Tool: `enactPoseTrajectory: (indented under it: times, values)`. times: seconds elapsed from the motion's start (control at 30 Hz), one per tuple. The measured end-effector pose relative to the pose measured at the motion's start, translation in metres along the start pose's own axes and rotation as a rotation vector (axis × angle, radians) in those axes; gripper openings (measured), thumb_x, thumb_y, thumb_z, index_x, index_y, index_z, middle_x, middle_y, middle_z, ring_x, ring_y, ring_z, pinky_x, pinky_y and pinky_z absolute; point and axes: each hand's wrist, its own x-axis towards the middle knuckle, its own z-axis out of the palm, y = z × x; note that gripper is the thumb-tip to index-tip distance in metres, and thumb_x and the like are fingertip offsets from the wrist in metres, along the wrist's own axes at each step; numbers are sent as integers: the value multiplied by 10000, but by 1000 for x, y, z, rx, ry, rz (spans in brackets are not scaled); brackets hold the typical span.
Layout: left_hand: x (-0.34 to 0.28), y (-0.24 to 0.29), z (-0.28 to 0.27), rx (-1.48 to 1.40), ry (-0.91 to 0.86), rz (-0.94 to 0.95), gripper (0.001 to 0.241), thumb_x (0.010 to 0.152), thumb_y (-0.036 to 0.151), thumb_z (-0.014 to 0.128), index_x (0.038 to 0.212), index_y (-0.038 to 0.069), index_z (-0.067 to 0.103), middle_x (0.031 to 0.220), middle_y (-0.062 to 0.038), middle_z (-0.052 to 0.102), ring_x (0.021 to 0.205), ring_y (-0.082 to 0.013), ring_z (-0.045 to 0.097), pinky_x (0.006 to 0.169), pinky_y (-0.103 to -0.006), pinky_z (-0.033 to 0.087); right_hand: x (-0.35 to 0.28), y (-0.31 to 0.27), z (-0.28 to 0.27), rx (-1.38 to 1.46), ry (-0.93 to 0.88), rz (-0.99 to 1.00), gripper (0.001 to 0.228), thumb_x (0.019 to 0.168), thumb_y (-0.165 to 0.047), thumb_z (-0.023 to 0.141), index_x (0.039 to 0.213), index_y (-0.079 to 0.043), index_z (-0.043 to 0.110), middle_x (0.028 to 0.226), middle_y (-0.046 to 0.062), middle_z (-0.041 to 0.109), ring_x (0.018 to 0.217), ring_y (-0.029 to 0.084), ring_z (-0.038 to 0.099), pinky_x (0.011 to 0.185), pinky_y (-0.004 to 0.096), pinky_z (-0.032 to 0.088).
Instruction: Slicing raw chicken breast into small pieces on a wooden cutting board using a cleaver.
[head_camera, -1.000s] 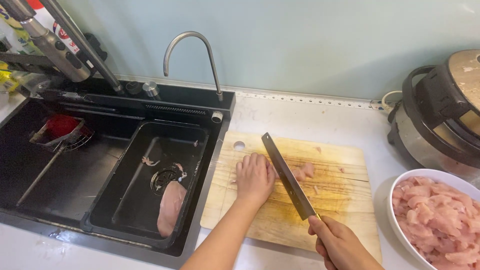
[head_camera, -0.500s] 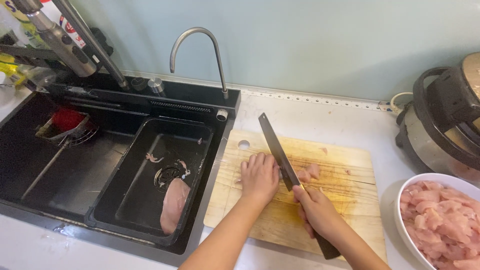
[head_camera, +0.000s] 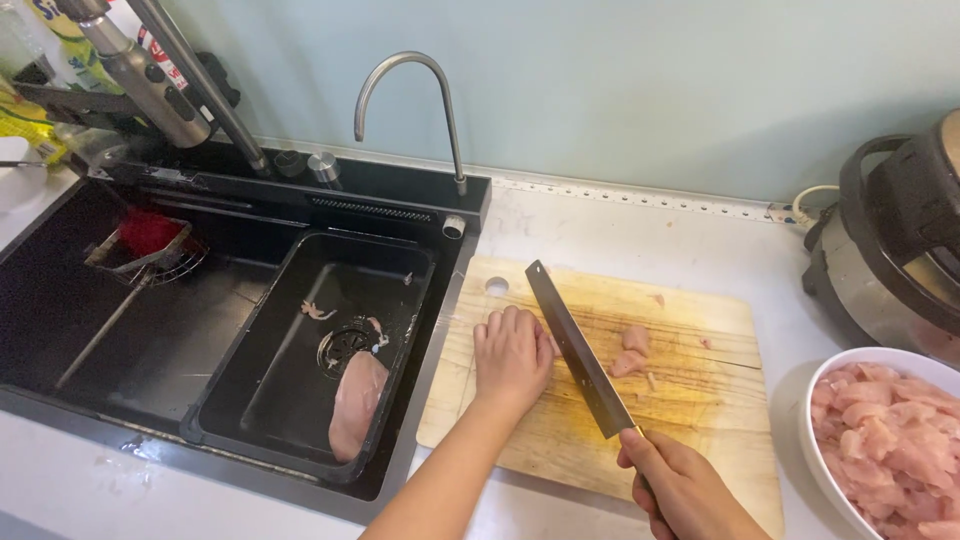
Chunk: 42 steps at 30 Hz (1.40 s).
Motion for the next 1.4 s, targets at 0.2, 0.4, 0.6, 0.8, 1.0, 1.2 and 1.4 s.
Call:
enactPoseTrajectory:
  times: [0.2, 0.4, 0.6, 0.8, 1.0, 1.2, 1.4]
  values:
    - [2, 2, 1, 17, -48, -1, 110, 839, 146, 656, 925, 105, 600, 949, -79, 578, 961, -282, 528, 833, -451, 353, -1, -16, 18, -223, 78, 13, 419, 998, -454, 540, 1008, -48, 644, 583, 96, 489, 354, 205, 421, 363, 375, 341]
    - [0, -1, 5, 48, 10, 37, 108, 845, 172, 664, 927, 117, 620, 934, -61, 597, 963, -279, 546, 823, -452, 351, 29, -55, 42, -202, 8, -170, 461, 1010, -458, 490, 987, -7, 581, 591, 75, 501, 329, 198, 464, 335, 362, 372]
    - [4, -14, -15, -73, -43, -128, 108, 1009, 213, 553, 1003, 128, 620, 972, -28, 631, 958, -231, 564, 883, -425, 350, 32, -3, -24, 15, 42, -114, 485, 1032, -477, 515, 1026, -2, 614, 578, 76, 471, 331, 196, 409, 320, 363, 311]
    - [-7, -17, -23, -59, -4, -52, 84, 923, 183, 615, 930, 100, 602, 960, -56, 610, 973, -260, 549, 900, -424, 356, -4, -6, -28, 49, 133, -69, 456, 1036, -468, 513, 1013, -24, 613, 569, 74, 438, 352, 188, 367, 340, 361, 281]
    - [-7, -9, -20, 41, -60, -47, 87, 914, 161, 613, 923, 79, 584, 962, -97, 572, 983, -284, 530, 893, -431, 359, -1, 0, 10, -46, -24, -67, 434, 1009, -477, 573, 1002, -49, 643, 567, 60, 471, 371, 165, 392, 359, 332, 302]
    - [-9, -13, -13, 47, 5, 39, 121, 893, 156, 640, 964, 78, 581, 978, -95, 573, 978, -292, 533, 861, -446, 360, -5, -15, 25, -151, -27, -7, 463, 1021, -508, 562, 1011, -52, 637, 574, 70, 459, 365, 175, 362, 363, 345, 284]
    - [-6, -7, -18, 84, -57, 20, 122, 879, 159, 642, 980, 103, 601, 991, -70, 583, 990, -278, 534, 856, -448, 354, 28, -56, 50, -183, -59, -183, 460, 998, -469, 496, 984, -18, 587, 586, 74, 491, 343, 201, 490, 329, 359, 389]
